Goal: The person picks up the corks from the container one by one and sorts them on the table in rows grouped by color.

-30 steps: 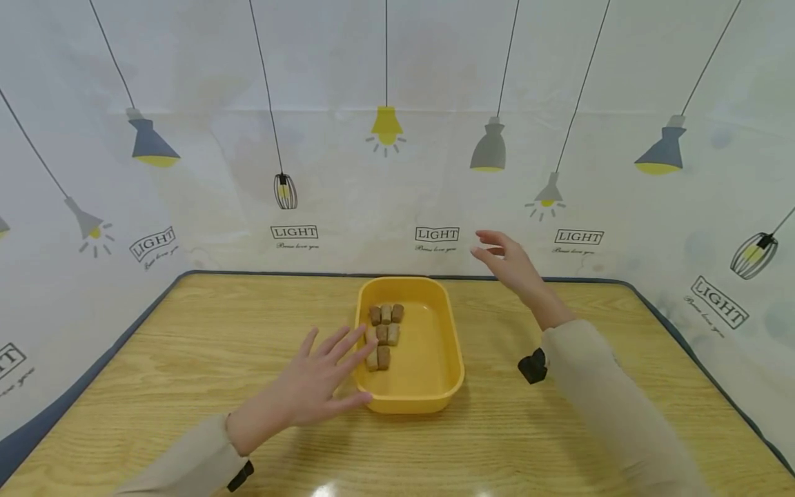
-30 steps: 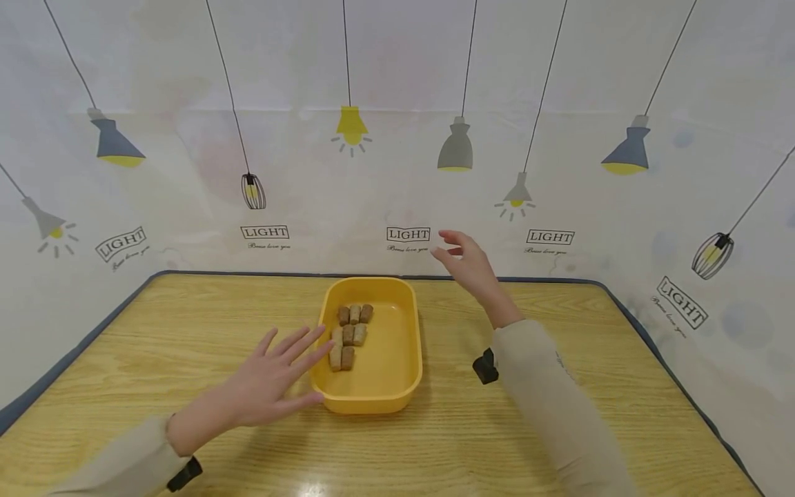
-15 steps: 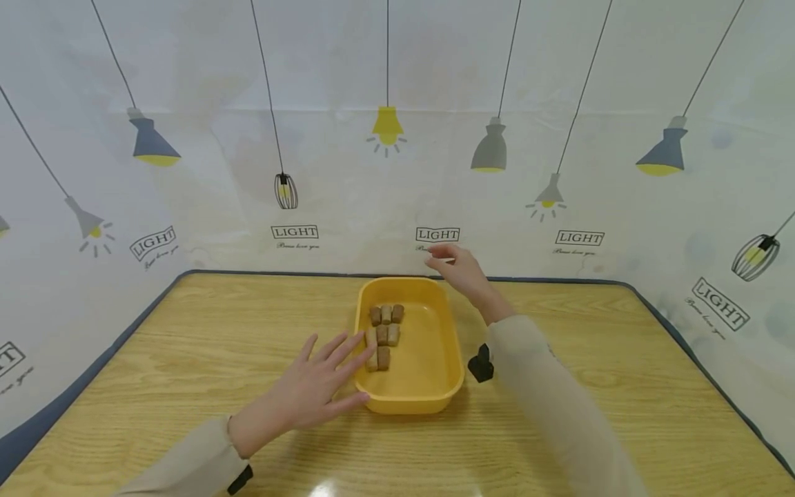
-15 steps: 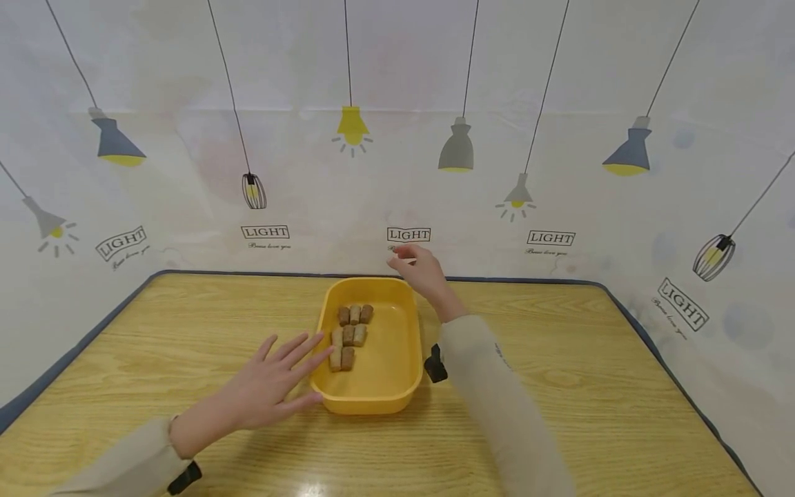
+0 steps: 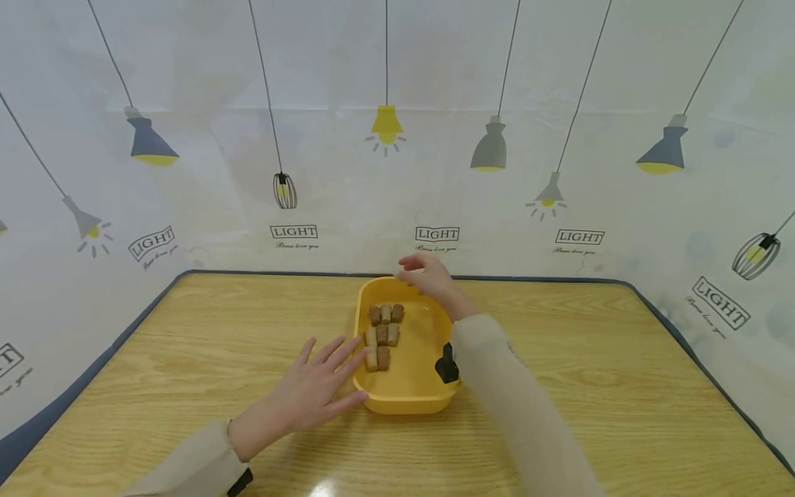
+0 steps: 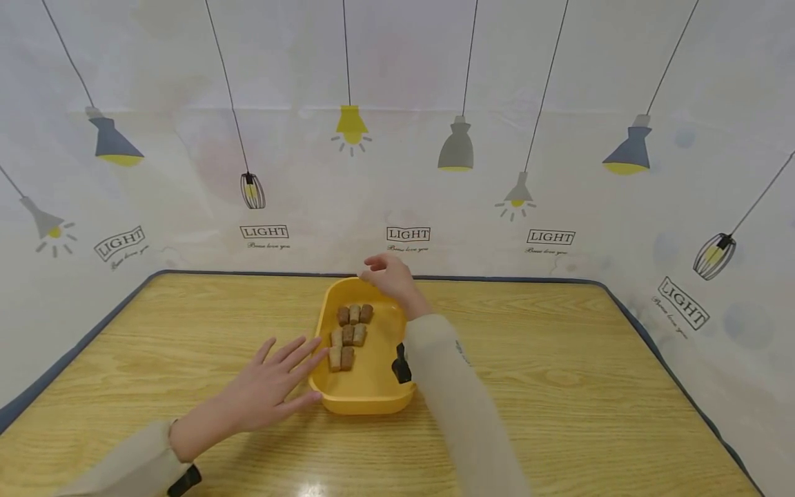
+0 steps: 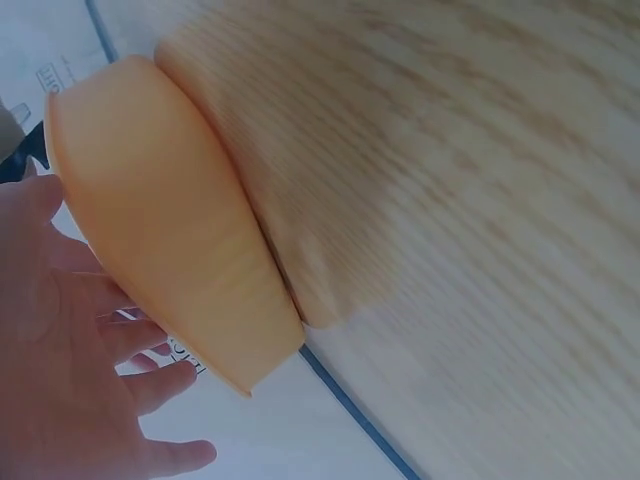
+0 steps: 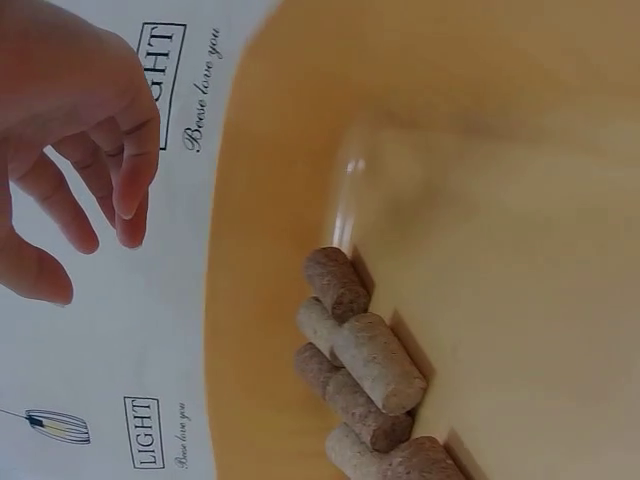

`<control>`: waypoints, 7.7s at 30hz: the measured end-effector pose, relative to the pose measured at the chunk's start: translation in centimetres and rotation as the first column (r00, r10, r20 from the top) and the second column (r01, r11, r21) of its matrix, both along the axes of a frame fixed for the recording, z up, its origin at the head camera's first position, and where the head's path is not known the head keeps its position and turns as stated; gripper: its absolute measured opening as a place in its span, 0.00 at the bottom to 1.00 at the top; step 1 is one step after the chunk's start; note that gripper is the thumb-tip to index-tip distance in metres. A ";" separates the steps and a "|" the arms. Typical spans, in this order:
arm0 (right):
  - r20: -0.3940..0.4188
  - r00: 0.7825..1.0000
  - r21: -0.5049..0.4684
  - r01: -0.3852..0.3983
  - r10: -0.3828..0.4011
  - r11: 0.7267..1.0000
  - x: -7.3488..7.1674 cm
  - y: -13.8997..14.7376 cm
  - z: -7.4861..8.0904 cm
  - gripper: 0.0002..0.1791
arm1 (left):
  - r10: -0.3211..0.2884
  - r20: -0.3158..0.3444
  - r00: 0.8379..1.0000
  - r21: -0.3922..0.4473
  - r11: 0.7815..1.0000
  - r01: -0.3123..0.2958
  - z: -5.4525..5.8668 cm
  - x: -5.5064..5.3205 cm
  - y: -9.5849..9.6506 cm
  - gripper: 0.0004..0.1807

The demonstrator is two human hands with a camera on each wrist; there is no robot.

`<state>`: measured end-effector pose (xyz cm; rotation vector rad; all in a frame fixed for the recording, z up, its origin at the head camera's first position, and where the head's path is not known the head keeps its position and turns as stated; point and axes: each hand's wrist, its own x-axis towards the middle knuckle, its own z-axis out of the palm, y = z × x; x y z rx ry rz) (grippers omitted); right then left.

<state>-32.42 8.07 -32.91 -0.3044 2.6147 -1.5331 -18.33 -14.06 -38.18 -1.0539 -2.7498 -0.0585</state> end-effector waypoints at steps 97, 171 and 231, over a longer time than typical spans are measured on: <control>-0.156 0.945 0.496 -0.179 0.289 0.850 0.2 3.6 0.2 0.20 | 0.079 -0.005 0.997 0.045 0.996 -0.079 -0.5 0.6 0.4 0.40; -0.135 0.975 0.364 -0.116 0.176 0.924 1.9 15.6 -7.2 0.23 | 0.060 -0.003 0.998 0.070 0.996 -0.060 -0.3 0.8 0.3 0.39; -0.202 0.958 0.426 -0.100 0.203 0.899 -0.3 11.1 0.3 0.22 | 0.068 0.005 0.998 0.061 0.996 -0.068 -0.4 0.7 0.3 0.39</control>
